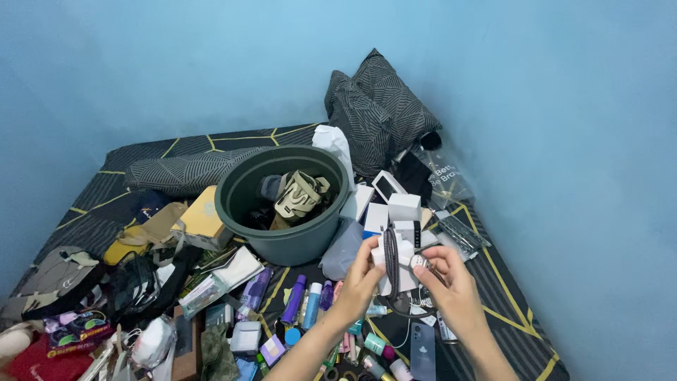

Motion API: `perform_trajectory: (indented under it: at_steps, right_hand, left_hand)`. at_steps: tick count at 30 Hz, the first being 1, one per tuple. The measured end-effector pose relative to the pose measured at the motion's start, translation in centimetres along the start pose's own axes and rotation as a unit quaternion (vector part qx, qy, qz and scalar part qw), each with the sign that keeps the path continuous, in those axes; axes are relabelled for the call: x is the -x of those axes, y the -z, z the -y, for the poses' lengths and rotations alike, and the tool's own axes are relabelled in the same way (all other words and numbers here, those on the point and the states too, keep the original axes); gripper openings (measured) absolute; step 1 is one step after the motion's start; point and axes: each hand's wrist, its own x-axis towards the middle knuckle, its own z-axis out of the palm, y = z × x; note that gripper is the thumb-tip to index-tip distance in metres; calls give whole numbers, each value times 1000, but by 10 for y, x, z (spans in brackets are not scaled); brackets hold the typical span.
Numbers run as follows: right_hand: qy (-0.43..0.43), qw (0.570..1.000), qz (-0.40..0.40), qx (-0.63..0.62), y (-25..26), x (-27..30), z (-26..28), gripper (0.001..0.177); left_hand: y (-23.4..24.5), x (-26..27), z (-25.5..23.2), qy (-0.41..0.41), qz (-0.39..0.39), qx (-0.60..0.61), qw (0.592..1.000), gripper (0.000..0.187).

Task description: Organizing various personal items from a bed onto a bedside table.

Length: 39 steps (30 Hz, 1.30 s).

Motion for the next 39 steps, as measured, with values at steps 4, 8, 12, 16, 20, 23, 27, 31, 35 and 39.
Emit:
perform_trajectory:
  at_steps: [4,8,12,16,20,23,27,31,35,39]
  right_hand:
    - [-13,1000,17,-16,1,1,-2,30]
    - [-29,999,14,-9,0,2,3,27]
    - [-38,999,7,-17,0,0,-5,27]
    - [-6,999,19,-45,4,-3,-16,28]
    - [-22,997,29,-62,6,-5,-14,28]
    - [-8,998,44,-44,9,-5,-13,26]
    - [-2,997,66,-37,10,-4,-13,26]
    - [-27,998,55,-14,5,2,0,28]
    - [23,991,23,127,5,2,1,32]
    - [126,980,26,153,-2,9,-4,35]
  left_hand:
    - [4,-1,6,7,47,57,997,51]
    - [9,-1,0,39,90,105,990,55]
    - [9,0,1,38,102,81,991,57]
    - [10,0,3,26,124,68,990,57]
    - [14,0,4,25,143,81,986,57]
    - [15,-1,4,33,140,88,986,55]
    - [16,-1,4,45,139,104,984,53]
    - [17,1,6,46,135,114,983,55]
    - [16,2,3,57,128,115,983,59]
    - [10,4,1,65,123,108,984,59]
